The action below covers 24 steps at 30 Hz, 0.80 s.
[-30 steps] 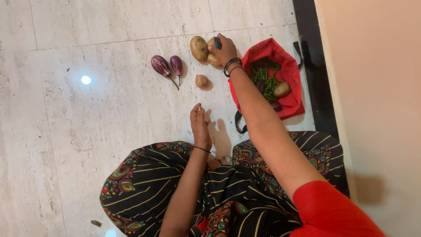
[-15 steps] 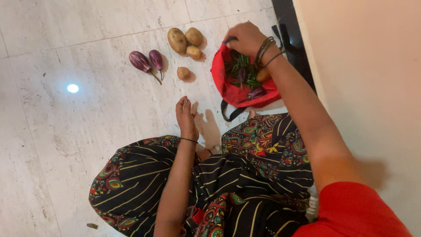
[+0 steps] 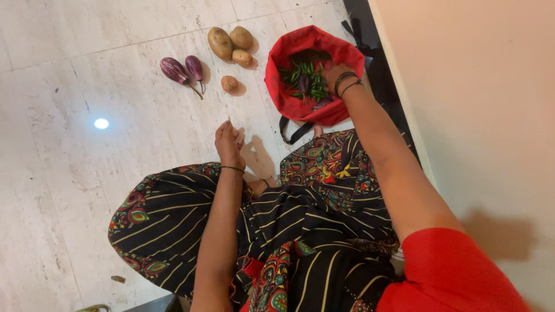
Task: The person sits on the floor and peels several potatoes using a peeler. They handle each potato one at a time, rotating it to remove the skin, and place the peeled potatoes into a red bag nearby.
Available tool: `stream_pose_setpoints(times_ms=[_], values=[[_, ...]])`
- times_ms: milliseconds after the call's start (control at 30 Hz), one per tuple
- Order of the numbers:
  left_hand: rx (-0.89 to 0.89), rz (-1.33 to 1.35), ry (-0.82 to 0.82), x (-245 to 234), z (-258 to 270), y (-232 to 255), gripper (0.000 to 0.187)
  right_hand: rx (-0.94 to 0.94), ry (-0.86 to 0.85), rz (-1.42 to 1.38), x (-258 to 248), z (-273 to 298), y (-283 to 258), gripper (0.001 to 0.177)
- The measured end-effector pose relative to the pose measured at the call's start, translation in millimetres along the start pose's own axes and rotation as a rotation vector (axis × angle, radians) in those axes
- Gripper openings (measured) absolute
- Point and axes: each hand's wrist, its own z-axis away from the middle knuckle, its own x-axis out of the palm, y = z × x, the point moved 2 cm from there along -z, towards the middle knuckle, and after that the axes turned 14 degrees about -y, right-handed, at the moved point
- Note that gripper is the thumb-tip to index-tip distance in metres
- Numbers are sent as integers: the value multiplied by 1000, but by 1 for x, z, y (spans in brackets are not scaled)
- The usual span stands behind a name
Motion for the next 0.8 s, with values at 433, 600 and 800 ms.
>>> stream_pose_setpoints(times_ms=[433, 600, 800], values=[[136, -225, -412, 42, 49, 26, 55, -440, 62, -875, -83, 101, -96, 66], [263, -262, -600, 60, 91, 35, 84, -607, -146, -884, -74, 139, -191, 63], [177, -238, -316, 32, 99, 29, 69, -826, 112, -763, -42, 151, -251, 45]])
